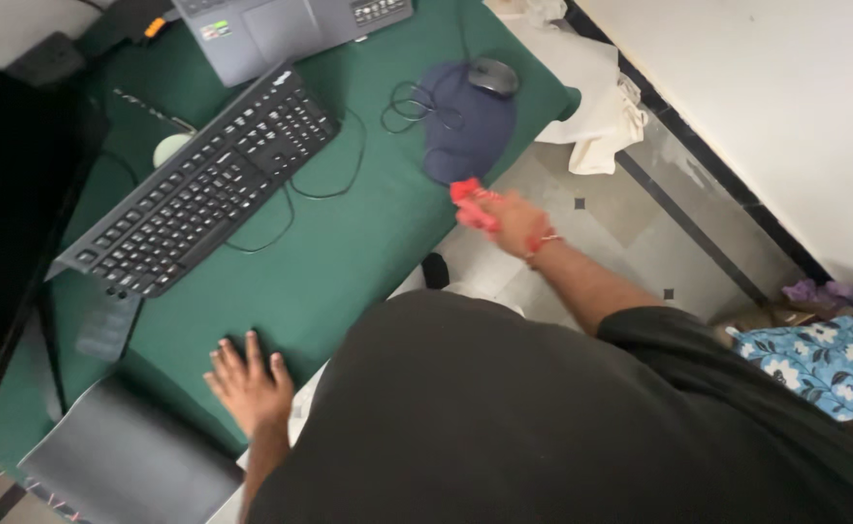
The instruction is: The person cleans a black external hard drive with a red cloth and places it back into its packaging. They then remove a large mousepad from the desk, wipe the green desk surface with the cloth, and place the mousepad back down. Finally, they move the keyboard and mouse to the side.
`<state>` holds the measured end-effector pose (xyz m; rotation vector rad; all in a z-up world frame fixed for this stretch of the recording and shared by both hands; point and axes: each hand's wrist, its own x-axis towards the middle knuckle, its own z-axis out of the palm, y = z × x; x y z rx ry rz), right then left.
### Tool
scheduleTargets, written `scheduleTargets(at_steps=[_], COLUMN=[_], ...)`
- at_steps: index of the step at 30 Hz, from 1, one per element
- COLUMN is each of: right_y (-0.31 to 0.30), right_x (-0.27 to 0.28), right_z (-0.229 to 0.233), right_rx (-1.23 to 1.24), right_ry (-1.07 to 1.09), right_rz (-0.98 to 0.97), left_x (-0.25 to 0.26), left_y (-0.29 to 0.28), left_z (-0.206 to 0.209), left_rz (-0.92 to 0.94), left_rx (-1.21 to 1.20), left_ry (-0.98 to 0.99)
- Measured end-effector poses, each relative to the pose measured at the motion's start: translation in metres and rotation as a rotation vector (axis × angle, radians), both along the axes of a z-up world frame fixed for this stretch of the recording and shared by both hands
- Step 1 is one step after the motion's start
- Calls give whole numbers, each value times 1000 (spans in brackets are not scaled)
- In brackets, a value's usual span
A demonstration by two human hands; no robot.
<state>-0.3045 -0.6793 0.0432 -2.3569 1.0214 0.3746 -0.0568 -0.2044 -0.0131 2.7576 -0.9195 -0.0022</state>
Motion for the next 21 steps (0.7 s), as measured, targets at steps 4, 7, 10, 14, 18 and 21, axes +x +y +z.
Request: scheduleTargets(at_steps=[4, 7, 10, 14, 18, 21], right_y=[-52, -60, -45, -31, -74, -115], right_x=[-70, -76, -52, -6, -62, -118], right_z=[8, 21, 8, -27, -31, -18], right_rx=[25, 48, 222, -52, 241, 615], right_ry=[-161, -303, -70, -489, -312, -711], right_rz=[-130, -33, -17, 391, -195, -899], left_x=[-13, -13, -8, -13, -2, -4], left_y=[-20, -26, -19, -21, -18, -13], left_z=[-6, -7, -1, -4, 0, -2], left_rz=[32, 54, 32, 43, 6, -3], left_rx=[30, 18, 73, 62, 78, 83], left_ry=[51, 71, 86, 92, 114, 104])
